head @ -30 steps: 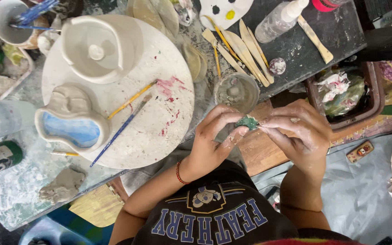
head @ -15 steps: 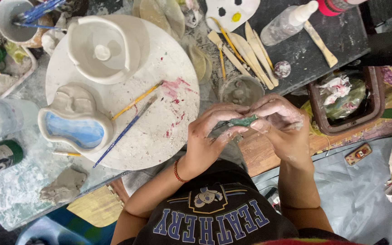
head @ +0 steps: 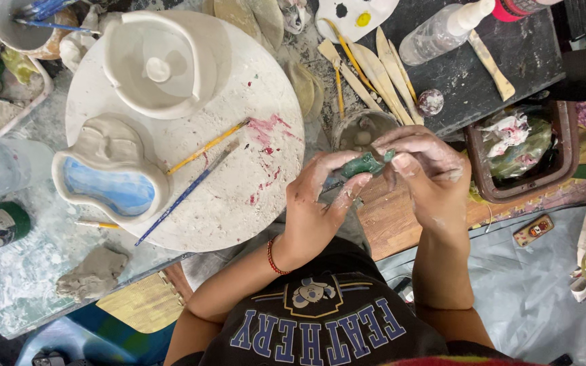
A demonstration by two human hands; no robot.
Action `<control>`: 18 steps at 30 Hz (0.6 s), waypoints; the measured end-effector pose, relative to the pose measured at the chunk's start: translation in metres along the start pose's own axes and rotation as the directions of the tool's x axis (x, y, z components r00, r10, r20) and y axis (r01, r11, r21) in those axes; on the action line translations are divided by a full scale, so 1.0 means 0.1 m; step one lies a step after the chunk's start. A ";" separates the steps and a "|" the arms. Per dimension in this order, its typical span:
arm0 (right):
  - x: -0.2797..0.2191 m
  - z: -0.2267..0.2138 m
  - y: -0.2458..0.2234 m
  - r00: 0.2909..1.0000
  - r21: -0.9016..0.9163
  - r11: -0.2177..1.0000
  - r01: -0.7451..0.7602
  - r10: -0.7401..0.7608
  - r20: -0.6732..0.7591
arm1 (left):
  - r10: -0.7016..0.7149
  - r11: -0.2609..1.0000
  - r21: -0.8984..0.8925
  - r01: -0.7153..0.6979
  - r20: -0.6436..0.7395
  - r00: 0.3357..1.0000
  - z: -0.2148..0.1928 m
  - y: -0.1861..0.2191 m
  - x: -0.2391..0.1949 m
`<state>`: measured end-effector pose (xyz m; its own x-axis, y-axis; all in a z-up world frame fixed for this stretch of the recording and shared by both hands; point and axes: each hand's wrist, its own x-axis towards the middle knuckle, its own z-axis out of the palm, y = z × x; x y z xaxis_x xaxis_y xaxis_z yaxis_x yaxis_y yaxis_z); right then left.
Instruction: The person mixes a gray clay-like substance in a small container using a wooden stick. They then pick up a small piece of green clay and knead it by hand, breaking off small pieces and adding them to the container.
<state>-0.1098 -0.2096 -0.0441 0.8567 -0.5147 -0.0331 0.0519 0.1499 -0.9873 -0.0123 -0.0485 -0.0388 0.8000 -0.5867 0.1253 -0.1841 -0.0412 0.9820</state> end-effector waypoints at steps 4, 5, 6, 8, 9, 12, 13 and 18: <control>0.03 0.02 -0.01 0.996 0.037 0.999 -0.018 0.021 -0.081 | -0.029 0.999 -0.017 0.030 0.023 0.999 -0.04 0.06 -0.01; 0.04 0.04 -0.02 0.994 0.035 0.999 -0.012 0.016 -0.110 | -0.036 0.999 -0.022 0.037 0.031 0.999 -0.05 0.06 0.00; 0.05 0.05 -0.04 0.993 -0.101 0.995 0.003 -0.015 -0.119 | -0.022 1.000 -0.022 0.023 0.038 0.999 -0.06 0.06 0.00; 0.07 0.08 -0.10 0.989 -0.366 0.930 0.029 -0.079 -0.122 | 0.008 1.000 -0.021 -0.006 0.052 0.999 -0.07 0.05 0.01; 0.07 0.09 -0.14 0.989 -0.485 0.871 0.084 -0.132 -0.065 | -0.004 1.000 -0.019 0.005 0.062 0.998 -0.07 0.04 0.00; 0.09 0.11 -0.24 0.972 -0.636 0.738 0.226 -0.217 0.092 | -0.041 0.994 -0.096 0.049 0.092 0.995 -0.05 0.00 0.00; 0.10 0.11 -0.24 0.968 -0.585 0.772 0.248 -0.224 0.115 | -0.057 0.982 -0.176 0.074 0.103 0.993 -0.03 -0.02 0.00; 0.09 0.09 -0.16 0.979 -0.537 0.820 0.198 -0.145 0.141 | -0.095 0.974 -0.202 0.106 0.063 0.993 0.05 -0.07 -0.02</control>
<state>-0.0982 -0.2089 -0.0269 0.9039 -0.4068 0.1321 -0.0632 -0.4325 -0.8994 -0.0153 -0.0516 -0.0468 0.7766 -0.6296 0.0220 0.0208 0.0606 0.9979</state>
